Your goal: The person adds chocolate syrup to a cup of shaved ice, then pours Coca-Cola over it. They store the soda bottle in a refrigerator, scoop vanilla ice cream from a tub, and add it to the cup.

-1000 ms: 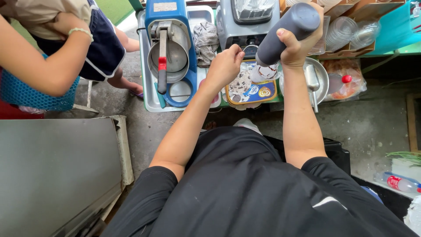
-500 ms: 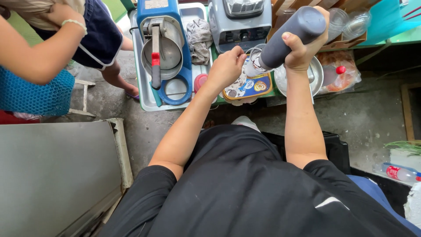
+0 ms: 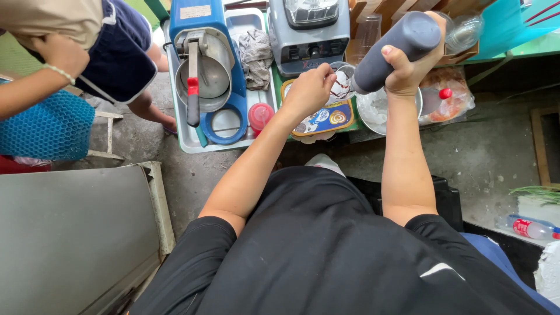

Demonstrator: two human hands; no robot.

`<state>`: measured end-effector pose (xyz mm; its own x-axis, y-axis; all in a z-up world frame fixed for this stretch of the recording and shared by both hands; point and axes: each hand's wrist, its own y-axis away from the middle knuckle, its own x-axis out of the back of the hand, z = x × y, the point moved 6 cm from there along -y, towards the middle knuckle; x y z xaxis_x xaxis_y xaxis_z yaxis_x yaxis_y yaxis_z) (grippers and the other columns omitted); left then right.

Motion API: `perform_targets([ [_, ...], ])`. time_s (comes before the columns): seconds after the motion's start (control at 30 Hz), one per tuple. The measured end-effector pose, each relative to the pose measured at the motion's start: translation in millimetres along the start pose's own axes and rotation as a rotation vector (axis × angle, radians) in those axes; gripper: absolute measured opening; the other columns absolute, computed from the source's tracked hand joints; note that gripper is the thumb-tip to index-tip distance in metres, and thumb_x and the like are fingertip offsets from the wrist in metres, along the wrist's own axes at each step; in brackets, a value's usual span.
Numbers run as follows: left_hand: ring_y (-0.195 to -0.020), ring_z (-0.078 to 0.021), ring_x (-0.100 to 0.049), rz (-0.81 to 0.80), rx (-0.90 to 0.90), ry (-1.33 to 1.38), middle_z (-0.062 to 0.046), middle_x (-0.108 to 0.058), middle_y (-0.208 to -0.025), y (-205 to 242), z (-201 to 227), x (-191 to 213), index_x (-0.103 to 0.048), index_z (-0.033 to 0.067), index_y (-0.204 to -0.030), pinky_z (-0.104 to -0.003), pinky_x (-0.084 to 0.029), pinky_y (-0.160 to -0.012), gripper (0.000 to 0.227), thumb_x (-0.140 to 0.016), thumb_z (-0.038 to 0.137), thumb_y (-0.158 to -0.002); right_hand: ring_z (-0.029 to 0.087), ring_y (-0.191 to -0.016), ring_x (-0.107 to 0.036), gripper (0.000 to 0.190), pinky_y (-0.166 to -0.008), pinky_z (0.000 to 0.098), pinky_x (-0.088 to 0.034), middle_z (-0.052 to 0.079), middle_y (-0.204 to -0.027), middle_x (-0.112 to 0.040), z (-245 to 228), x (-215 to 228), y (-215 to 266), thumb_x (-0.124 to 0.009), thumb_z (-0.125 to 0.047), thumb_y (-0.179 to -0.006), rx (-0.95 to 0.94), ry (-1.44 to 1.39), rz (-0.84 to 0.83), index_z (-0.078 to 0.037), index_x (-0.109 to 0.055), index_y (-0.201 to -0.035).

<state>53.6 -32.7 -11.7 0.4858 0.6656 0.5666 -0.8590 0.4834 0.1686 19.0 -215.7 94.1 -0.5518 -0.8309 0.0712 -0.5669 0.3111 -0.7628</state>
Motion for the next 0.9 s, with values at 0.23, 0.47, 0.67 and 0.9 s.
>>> perform_targets([
  [0.23, -0.075, -0.0302, -0.063, 0.026, 0.016, -0.02, -0.005, -0.072, -0.082, -24.8, 2.6, -9.1, -0.057, 0.0117, -0.098, -0.047, -0.043, -0.064, 0.027, -0.041, 0.032, -0.105, 0.024, -0.082, -0.046, 0.047, -0.077, 0.0391, -0.042, 0.008, -0.094, -0.049, 27.0, 0.8, -12.3, -0.076, -0.024, -0.07, 0.017, -0.03, -0.018, 0.0, -0.055, -0.104],
  [0.47, -0.079, -0.031, -0.061, 0.046, 0.107, -0.006, -0.007, -0.071, -0.084, -40.5, 3.6, -2.0, -0.056, 0.0125, -0.098, -0.046, -0.041, -0.066, 0.026, -0.041, 0.032, -0.106, 0.024, -0.084, -0.05, 0.049, -0.078, 0.0378, -0.043, 0.008, -0.097, -0.052, 52.0, -9.7, -29.8, -0.076, -0.026, -0.071, -0.035, -0.105, -0.065, -0.001, -0.055, -0.108],
  [0.67, -0.085, -0.0299, -0.061, 0.105, 0.155, -0.006, -0.007, -0.071, -0.091, -43.3, -0.6, 10.7, -0.057, 0.0131, -0.1, -0.045, -0.042, -0.069, 0.025, -0.041, 0.032, -0.104, 0.022, -0.084, -0.05, 0.05, -0.077, 0.0356, -0.043, 0.007, -0.096, -0.052, 65.3, -26.5, -38.8, -0.077, -0.025, -0.069, -0.062, -0.173, -0.086, -0.001, -0.056, -0.107],
  [0.9, -0.078, -0.0251, -0.061, 0.146, 0.197, 0.027, -0.005, -0.07, -0.086, -30.8, 0.4, 28.7, -0.058, 0.0112, -0.098, -0.041, -0.042, -0.065, 0.025, -0.043, 0.029, -0.106, 0.019, -0.078, -0.048, 0.045, -0.072, 0.0333, -0.042, 0.005, -0.089, -0.051, 59.8, -50.5, -40.9, -0.078, -0.026, -0.071, -0.116, -0.264, -0.136, -0.003, -0.054, -0.102],
])
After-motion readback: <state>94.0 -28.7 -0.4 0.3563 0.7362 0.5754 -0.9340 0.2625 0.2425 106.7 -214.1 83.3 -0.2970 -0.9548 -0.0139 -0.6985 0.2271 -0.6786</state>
